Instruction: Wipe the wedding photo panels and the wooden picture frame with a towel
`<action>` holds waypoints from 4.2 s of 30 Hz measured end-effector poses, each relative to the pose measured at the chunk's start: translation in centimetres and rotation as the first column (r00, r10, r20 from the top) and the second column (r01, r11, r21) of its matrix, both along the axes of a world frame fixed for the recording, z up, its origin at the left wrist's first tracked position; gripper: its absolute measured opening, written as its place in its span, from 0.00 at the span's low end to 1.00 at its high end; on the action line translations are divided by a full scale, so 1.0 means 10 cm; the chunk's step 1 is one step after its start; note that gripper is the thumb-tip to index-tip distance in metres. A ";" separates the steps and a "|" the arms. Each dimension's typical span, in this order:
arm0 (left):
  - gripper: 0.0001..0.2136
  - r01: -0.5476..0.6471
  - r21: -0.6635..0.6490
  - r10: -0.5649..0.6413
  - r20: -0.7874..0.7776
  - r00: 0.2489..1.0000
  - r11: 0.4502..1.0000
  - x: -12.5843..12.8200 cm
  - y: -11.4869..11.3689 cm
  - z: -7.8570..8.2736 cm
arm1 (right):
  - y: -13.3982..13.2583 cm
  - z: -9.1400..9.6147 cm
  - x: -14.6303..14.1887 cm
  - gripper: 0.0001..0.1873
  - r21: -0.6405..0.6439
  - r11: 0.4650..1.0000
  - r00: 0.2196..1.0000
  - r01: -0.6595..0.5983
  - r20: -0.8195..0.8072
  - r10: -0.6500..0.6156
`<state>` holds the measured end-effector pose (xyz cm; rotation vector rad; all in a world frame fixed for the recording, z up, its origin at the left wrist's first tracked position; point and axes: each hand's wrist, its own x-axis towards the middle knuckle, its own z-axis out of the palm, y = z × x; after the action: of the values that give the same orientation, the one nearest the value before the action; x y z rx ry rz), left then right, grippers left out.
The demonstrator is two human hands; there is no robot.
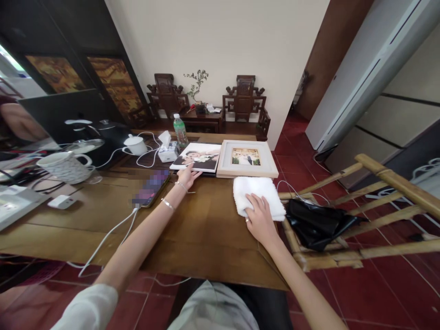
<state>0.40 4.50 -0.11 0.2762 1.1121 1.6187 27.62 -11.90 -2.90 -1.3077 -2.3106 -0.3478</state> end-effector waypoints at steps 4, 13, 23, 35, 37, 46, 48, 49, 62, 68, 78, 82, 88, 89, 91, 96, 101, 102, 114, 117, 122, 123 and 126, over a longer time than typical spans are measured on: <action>0.23 -0.053 0.002 0.053 0.015 0.998 0.999 0.12 0.07 -0.03 | 0.00 0.00 0.00 0.09 0.003 1.000 1.000 -0.002 0.002 0.002; 0.28 -0.099 0.062 0.097 0.025 0.995 0.993 0.10 0.13 -0.07 | 0.01 -0.03 0.00 0.09 -0.001 1.000 1.000 0.006 0.001 -0.006; 0.25 -0.154 0.213 0.159 -0.008 0.987 0.965 -0.08 0.04 0.26 | 0.02 -0.04 0.00 0.09 -0.017 1.000 1.000 0.006 -0.002 -0.006; 0.10 -0.030 0.469 0.141 -0.204 0.969 0.883 -0.67 -1.09 0.79 | 0.01 -0.03 0.00 0.11 0.032 0.999 0.999 0.006 -0.043 -0.004; 0.08 -0.044 0.458 0.150 -0.199 0.968 0.888 -0.71 -1.32 0.80 | 0.02 -0.02 0.01 0.12 0.060 0.998 0.998 0.010 -0.056 -0.006; 0.07 0.033 -0.086 -0.042 -0.107 0.993 0.996 -0.73 -2.00 0.54 | -0.01 0.01 0.12 0.16 0.187 0.977 0.986 0.100 -0.147 -0.073; 0.09 0.049 -0.104 -0.060 -0.108 0.992 0.993 -0.73 -2.06 0.46 | 0.00 -0.02 0.17 0.12 0.235 0.953 0.966 0.191 -0.218 -0.140; 0.10 0.066 -0.101 -0.077 -0.116 0.990 0.993 -0.72 -2.09 0.42 | 0.01 -0.04 0.21 0.09 0.259 0.933 0.949 0.248 -0.258 -0.180; 0.26 0.460 -0.030 -0.456 -0.209 0.865 0.887 -0.39 -2.00 0.04 | -0.37 0.39 0.49 0.07 0.299 0.927 0.966 0.225 -0.191 -0.172; 0.26 0.471 -0.032 -0.461 -0.275 0.844 0.881 -0.23 -1.78 0.01 | -0.69 0.51 0.21 0.14 0.154 0.979 0.988 -0.134 -0.050 0.143; 0.19 0.432 -0.040 -0.424 -0.289 0.858 0.901 -0.20 -1.35 -0.13 | -0.69 0.25 -0.07 0.16 0.008 0.976 0.976 -0.216 0.042 0.215; 0.17 0.445 -0.053 -0.434 -0.347 0.831 0.894 -0.22 -1.23 -0.18 | -0.59 0.21 -0.08 0.15 -0.058 0.977 0.978 -0.204 0.038 0.206; 0.21 0.565 -0.103 -0.499 -0.615 0.611 0.818 -0.32 -1.14 -0.22 | -0.52 0.18 -0.07 0.14 -0.024 0.976 0.975 -0.218 0.034 0.219; 0.21 0.564 -0.117 -0.475 -0.691 0.545 0.817 -0.32 -1.13 -0.22 | -0.51 0.17 -0.07 0.14 -0.015 0.975 0.974 -0.224 0.035 0.224; 0.22 0.505 -0.134 -0.370 -0.837 0.403 0.853 -0.33 -1.12 -0.22 | -0.48 0.16 -0.07 0.14 -0.003 0.972 0.972 -0.233 0.039 0.233; 0.21 0.358 -0.158 -0.203 -0.975 0.091 0.920 -0.31 -1.12 -0.14 | -0.38 0.14 -0.04 0.15 -0.003 0.972 0.972 -0.233 0.041 0.233; 0.23 0.248 -0.284 -0.183 -0.914 -0.362 0.926 -0.39 -1.06 0.02 | -0.33 0.14 -0.01 0.12 -0.063 0.968 0.968 -0.242 0.051 0.245; 0.22 0.248 -0.308 -0.176 -0.880 -0.441 0.918 -0.42 -1.00 0.05 | -0.33 0.14 -0.01 0.12 -0.066 0.967 0.968 -0.244 0.048 0.248; 0.26 0.443 -0.297 0.075 -0.757 -0.650 0.846 -0.56 0.01 -0.31 | -0.32 0.08 0.00 0.11 -0.011 0.960 0.960 -0.278 0.009 0.278; 0.25 0.451 -0.288 0.076 -0.769 -0.635 0.845 -0.55 0.08 -0.36 | -0.33 0.09 0.00 0.11 -0.022 0.962 0.963 -0.271 0.013 0.271; 0.24 0.485 -0.309 0.048 -0.803 -0.594 0.818 -0.61 0.21 -0.32 | -0.33 0.08 -0.01 0.12 -0.026 0.966 0.967 -0.256 0.017 0.256; 0.24 0.496 -0.318 0.031 -0.817 -0.575 0.808 -0.61 0.22 -0.29 | -0.33 0.08 -0.01 0.12 -0.027 0.967 0.967 -0.254 0.017 0.255; 0.24 0.549 -0.266 0.016 -0.891 -0.455 0.792 -0.51 0.21 -0.12 | -0.33 0.07 -0.01 0.11 -0.032 0.967 0.967 -0.253 0.022 0.254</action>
<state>-4.69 6.58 -1.27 2.5279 1.5874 0.5331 27.48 -15.22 -2.18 -1.0075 -2.4761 -0.2474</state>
